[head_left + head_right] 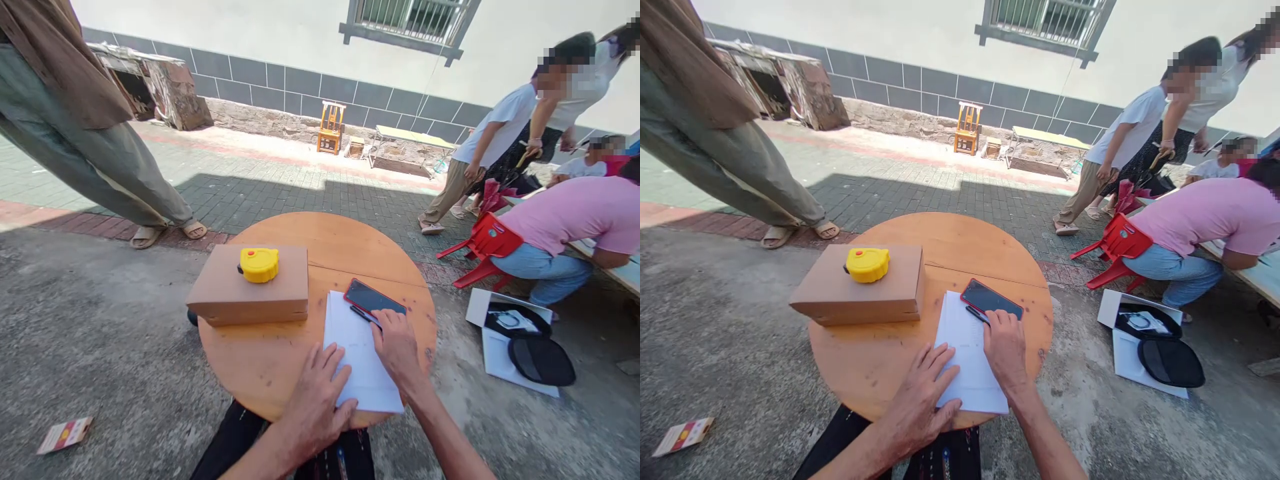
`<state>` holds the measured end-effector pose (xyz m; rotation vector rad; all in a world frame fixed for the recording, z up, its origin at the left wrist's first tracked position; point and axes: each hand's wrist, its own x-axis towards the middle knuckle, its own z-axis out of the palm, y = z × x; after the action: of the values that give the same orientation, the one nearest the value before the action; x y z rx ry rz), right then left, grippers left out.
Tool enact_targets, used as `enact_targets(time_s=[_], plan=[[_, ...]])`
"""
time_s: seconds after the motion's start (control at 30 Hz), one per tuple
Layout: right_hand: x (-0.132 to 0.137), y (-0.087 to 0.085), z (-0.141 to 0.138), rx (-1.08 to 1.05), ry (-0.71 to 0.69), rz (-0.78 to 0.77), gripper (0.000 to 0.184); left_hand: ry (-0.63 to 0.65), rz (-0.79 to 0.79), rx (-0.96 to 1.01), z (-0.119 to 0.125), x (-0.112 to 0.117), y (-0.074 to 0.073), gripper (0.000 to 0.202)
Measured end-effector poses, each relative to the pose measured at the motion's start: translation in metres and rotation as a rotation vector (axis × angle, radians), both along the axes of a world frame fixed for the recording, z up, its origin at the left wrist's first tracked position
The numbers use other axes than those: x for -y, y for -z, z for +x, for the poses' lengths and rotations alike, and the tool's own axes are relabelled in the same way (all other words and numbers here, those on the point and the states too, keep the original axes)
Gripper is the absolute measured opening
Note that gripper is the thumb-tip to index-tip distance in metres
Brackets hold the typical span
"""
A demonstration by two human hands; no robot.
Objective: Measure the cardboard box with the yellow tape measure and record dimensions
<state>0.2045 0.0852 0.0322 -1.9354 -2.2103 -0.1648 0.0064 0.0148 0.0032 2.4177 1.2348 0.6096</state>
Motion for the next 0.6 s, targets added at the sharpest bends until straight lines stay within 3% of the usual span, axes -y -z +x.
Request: enact_targets(time_s=[0.1,0.27,0.4,0.6], plan=[[0.009,0.006,0.015,0.005,-0.012,-0.006,0.019,-0.023,-0.002,-0.012,0.000,0.001,0.000,0.040],[0.009,0.018,0.015,0.014,-0.009,0.041,0.020,-0.064,-0.048,-0.117,-0.001,0.006,0.001,0.063],[-0.003,0.025,0.016,0.013,-0.020,0.084,0.018,-0.071,-0.073,-0.119,0.002,0.007,0.002,0.059],[-0.016,0.026,0.028,0.027,-0.014,0.119,0.020,-0.096,-0.033,-0.071,0.020,-0.009,0.003,0.059]])
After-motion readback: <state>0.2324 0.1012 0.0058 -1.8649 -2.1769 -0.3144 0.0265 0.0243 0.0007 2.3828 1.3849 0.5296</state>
